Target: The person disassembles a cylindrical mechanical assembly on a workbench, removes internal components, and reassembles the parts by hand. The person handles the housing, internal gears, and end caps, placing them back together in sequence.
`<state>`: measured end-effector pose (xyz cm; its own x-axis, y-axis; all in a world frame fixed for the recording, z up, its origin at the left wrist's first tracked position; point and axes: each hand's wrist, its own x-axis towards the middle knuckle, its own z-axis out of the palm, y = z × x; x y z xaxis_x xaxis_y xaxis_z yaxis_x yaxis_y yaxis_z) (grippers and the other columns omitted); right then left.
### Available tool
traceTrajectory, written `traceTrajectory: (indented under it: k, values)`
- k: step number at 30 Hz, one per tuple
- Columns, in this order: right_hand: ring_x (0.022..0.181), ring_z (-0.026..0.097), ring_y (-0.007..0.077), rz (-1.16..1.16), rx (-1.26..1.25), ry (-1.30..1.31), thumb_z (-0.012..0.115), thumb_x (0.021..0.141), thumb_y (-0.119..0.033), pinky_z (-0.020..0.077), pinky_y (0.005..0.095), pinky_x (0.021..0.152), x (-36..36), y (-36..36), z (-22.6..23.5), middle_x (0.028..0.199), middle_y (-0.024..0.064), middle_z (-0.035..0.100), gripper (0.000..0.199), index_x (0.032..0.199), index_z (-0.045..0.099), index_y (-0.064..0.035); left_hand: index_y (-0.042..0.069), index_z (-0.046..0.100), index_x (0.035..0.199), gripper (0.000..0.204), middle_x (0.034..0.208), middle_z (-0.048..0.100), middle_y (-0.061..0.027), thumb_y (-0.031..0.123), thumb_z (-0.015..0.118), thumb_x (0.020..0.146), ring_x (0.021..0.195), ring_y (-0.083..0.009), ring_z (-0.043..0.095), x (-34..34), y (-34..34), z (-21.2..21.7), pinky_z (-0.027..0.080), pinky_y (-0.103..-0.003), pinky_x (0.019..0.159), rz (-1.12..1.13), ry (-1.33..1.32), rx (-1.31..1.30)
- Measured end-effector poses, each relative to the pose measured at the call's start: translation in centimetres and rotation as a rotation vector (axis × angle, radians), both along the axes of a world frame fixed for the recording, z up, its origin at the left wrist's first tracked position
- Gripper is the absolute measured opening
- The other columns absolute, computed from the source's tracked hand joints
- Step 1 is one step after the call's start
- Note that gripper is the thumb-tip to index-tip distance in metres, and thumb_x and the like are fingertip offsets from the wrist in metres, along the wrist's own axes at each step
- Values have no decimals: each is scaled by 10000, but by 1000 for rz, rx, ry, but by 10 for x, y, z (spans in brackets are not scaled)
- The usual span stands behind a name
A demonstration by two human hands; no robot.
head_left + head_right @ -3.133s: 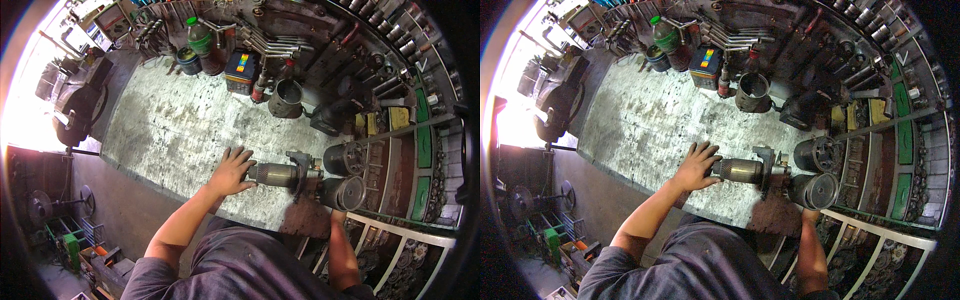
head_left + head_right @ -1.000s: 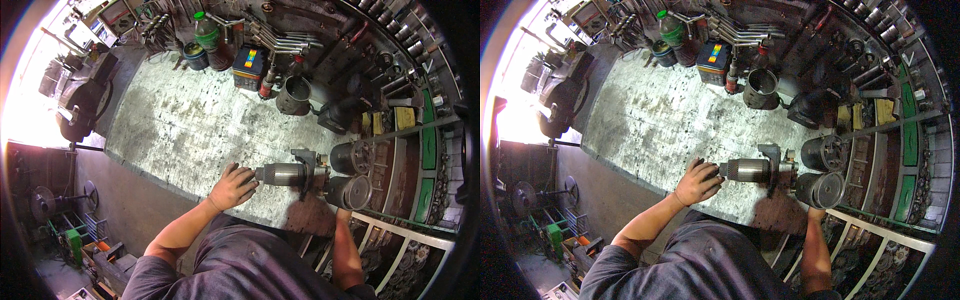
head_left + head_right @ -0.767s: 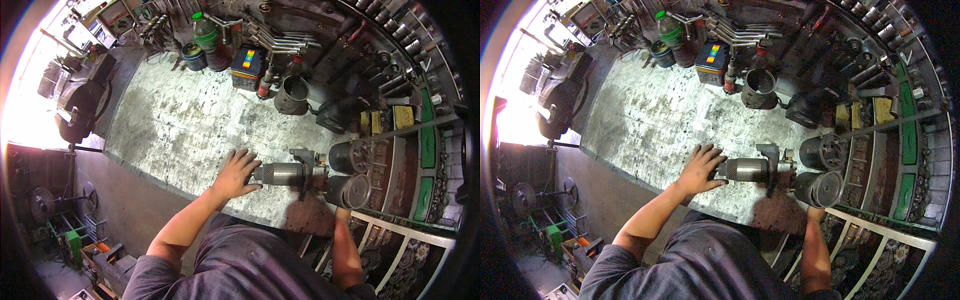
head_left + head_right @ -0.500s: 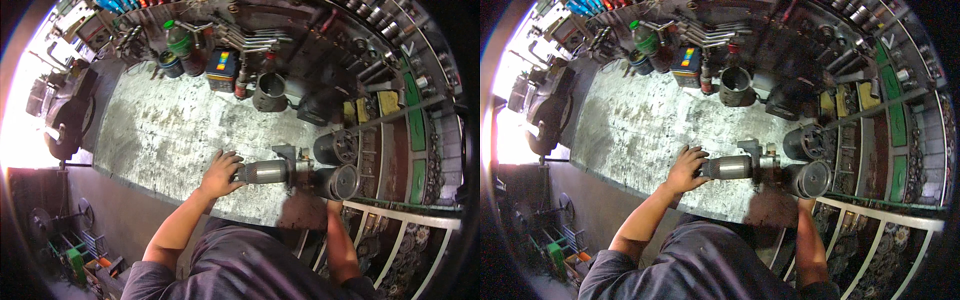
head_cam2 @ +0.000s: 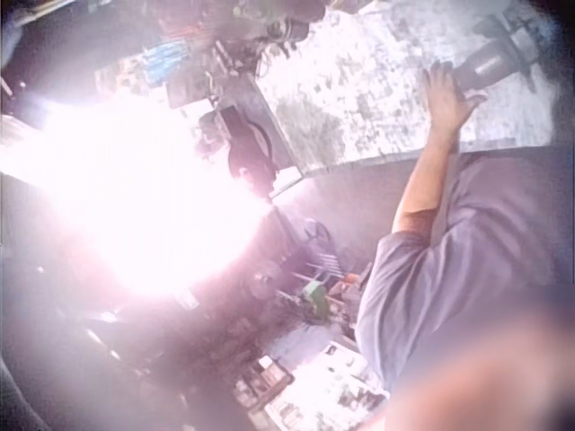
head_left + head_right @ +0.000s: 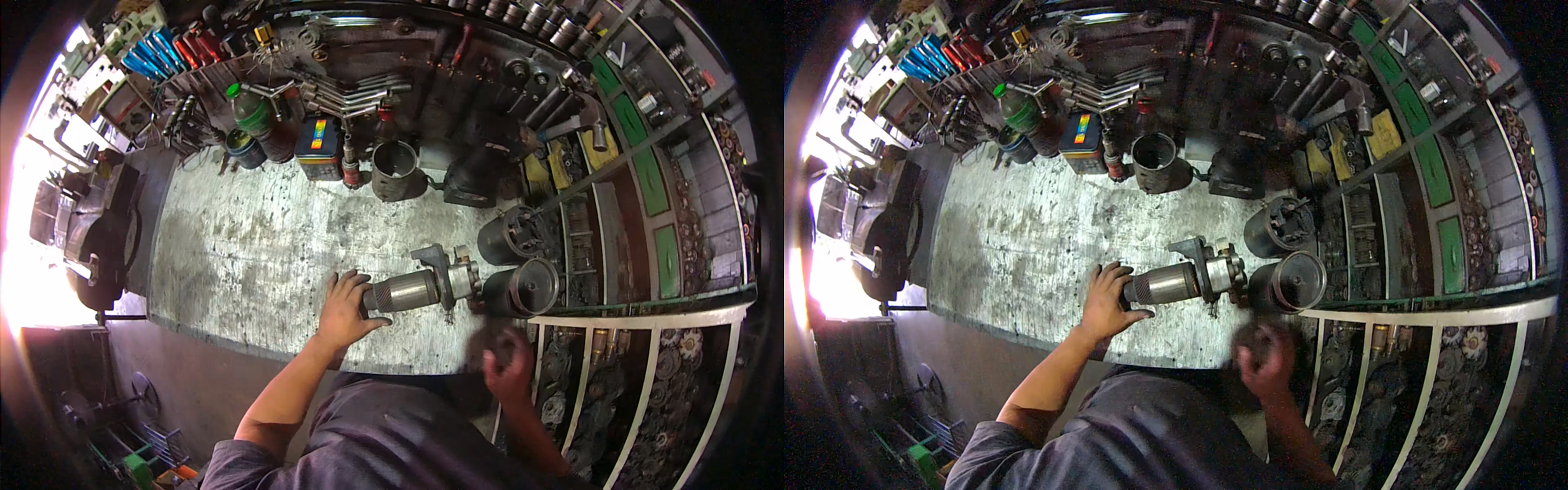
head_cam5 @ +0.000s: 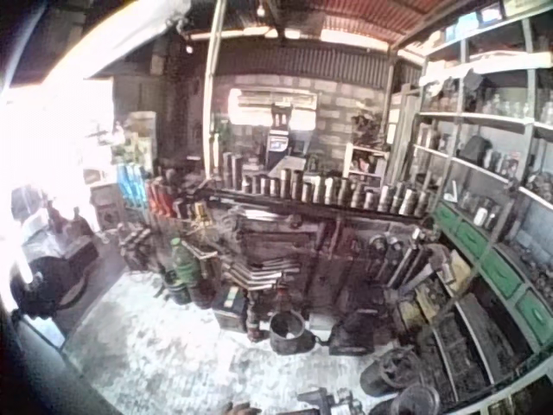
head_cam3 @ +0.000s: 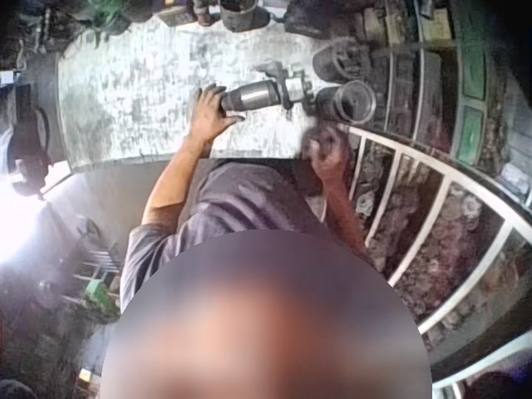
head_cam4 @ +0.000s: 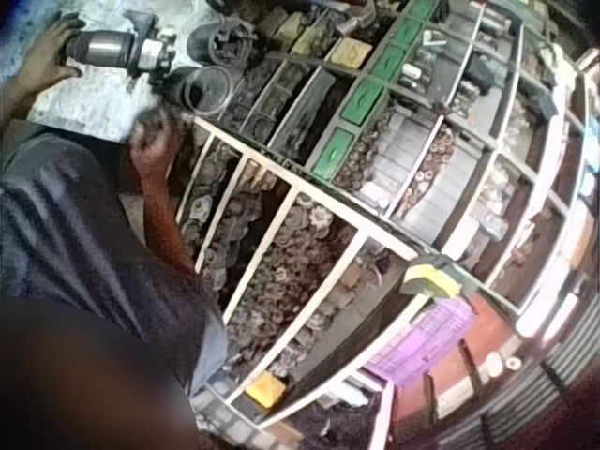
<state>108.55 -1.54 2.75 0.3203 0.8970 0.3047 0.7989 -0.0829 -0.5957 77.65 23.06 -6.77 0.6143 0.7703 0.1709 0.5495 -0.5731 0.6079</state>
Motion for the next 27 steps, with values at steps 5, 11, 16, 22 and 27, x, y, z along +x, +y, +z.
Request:
traceTrajectory:
  k: [5, 11, 16, 22, 27]
  values:
    - [1196, 693, 471, 181, -3, -282, 947, 845, -325, 500, 577, 1109, -40, 171, 32, 1314, 271, 707, 790, 1481, 608, -2, 31, 703, 1301, 869, 1392, 699, -161, 519, 1028, 660, 1413, -424, 591, 13, -4, -2, 294, -690, 1295, 50, -14, 32]
    - [1003, 755, 464, 172, -408, -277, 916, 888, -310, 530, 554, 1003, -40, 237, 26, 964, 244, 788, 519, 1226, 707, 24, 20, 693, 1275, 777, 1305, 703, -190, 460, 1012, 720, 1322, -419, 627, 13, -4, 14, 328, -659, 1276, 37, 14, 13]
    - [970, 740, 454, 141, -255, -252, 928, 873, -226, 549, 549, 943, -26, 219, 24, 975, 232, 772, 367, 1072, 715, -2, -2, 667, 1295, 766, 1286, 696, -229, 385, 1023, 737, 1260, -456, 658, 10, -7, 38, 504, -571, 1132, 72, -68, -91]
    - [971, 730, 420, 148, 86, -36, 967, 831, -165, 579, 514, 849, -33, 199, 36, 1020, 195, 752, 379, 1071, 720, -7, 6, 648, 1324, 782, 1316, 700, -197, 296, 1048, 718, 1216, -413, 708, -22, -8, 84, 604, -479, 1000, 94, -185, -42]
    - [872, 724, 226, -8, -36, 605, 882, 943, -202, 574, 400, 824, -70, 185, 5, 935, 184, 783, 342, 1140, 746, 43, -7, 540, 1512, 921, 1456, 674, -158, 39, 1019, 727, 1380, -277, 643, -28, -27, 101, 490, -457, 1248, 171, -881, -613]
